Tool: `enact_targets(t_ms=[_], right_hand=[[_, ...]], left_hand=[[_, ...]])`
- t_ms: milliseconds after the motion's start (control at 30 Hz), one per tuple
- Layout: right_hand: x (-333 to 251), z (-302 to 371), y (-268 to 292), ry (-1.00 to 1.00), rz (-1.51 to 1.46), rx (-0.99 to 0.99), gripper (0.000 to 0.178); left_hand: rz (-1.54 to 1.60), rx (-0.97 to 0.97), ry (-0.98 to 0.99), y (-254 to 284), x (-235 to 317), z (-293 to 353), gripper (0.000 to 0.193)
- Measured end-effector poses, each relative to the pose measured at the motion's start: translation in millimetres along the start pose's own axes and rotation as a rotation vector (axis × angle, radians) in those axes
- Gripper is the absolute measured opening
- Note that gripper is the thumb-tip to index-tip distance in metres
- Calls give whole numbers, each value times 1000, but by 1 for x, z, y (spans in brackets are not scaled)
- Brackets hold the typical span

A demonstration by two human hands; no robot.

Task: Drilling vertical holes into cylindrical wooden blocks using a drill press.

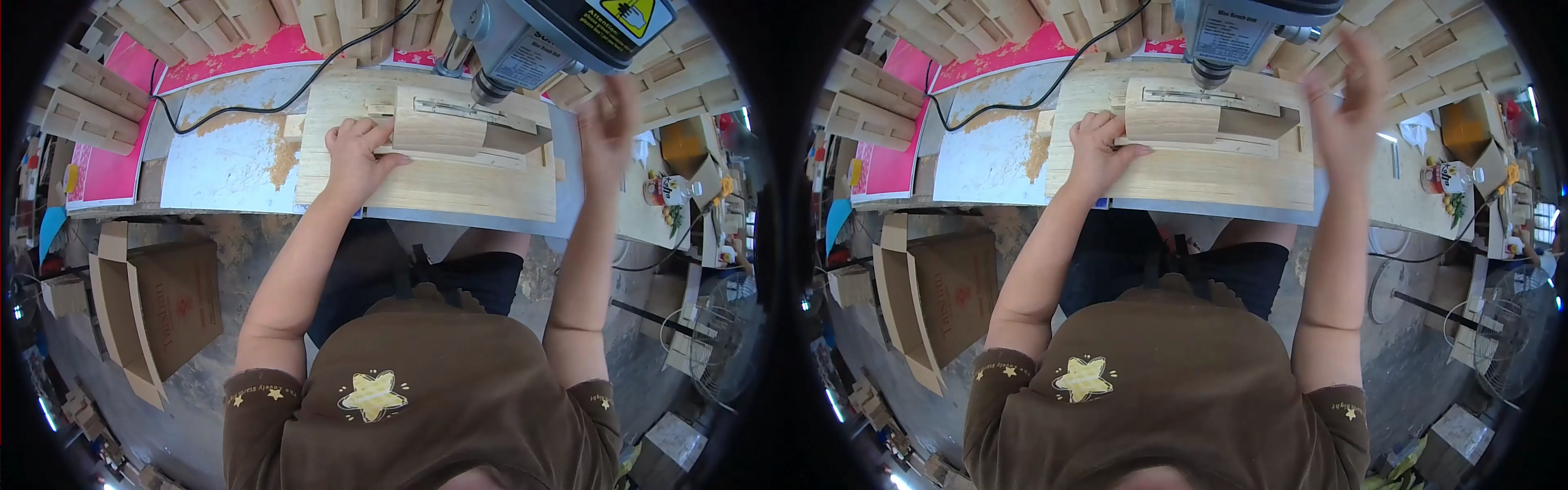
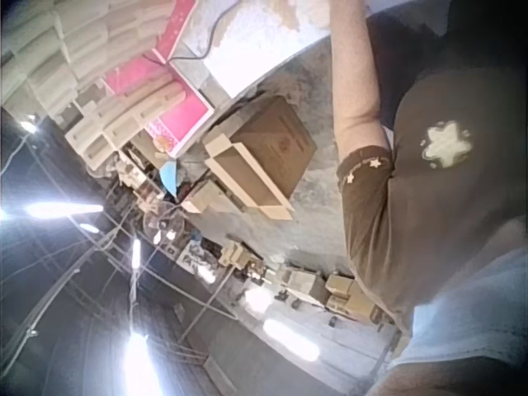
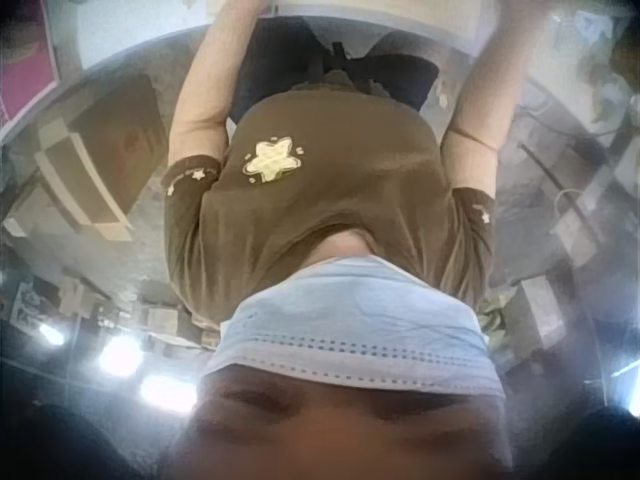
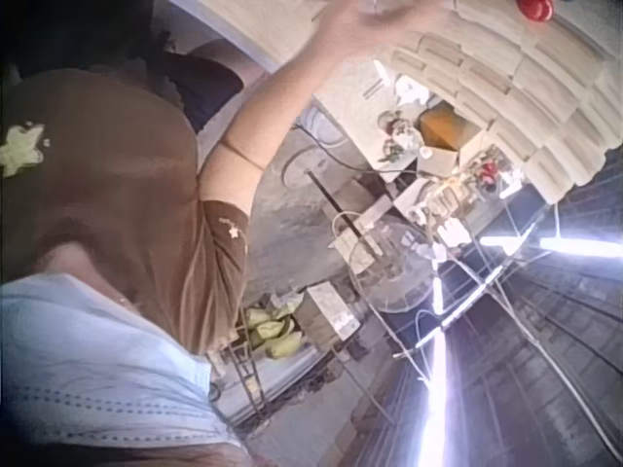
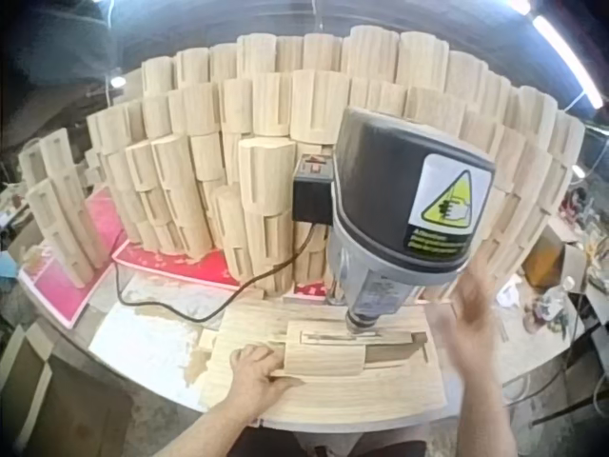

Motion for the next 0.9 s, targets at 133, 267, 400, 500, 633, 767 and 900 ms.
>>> enact_targets(t_ms=[133,267,400,500,633,767,900], right_hand=[[-30,-109,58,91,-61,452,26],[-53,-131,9,109,56,-112,29],[-101,-88,42,-68,543,48,26],[-102,-43,48,46,649,16,22],[-95,6,33,73,516,74,14],[-72,44,13,79,443,179,11],[-40,68,-17,103,470,249,15]], left_hand=[[44,-30,0,-7,7,-6,53],[18,-18,-28,-8,6,-5,54],[-25,-10,-27,-3,6,-4,55],[6,-5,-36,-3,5,-3,54],[6,-1,-37,-5,2,-3,53],[20,3,-48,-5,3,-4,52],[48,9,-36,-7,6,-6,50]])
Point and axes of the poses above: each hand's wrist, its own z-axis away from the middle knuckle, its own y-axis out of the back of the hand, x = y × z, the point moved 8 cm from there along -z, towards the middle knuckle, and after that the axes turned 14 degrees about z, right-handed, at the moved point
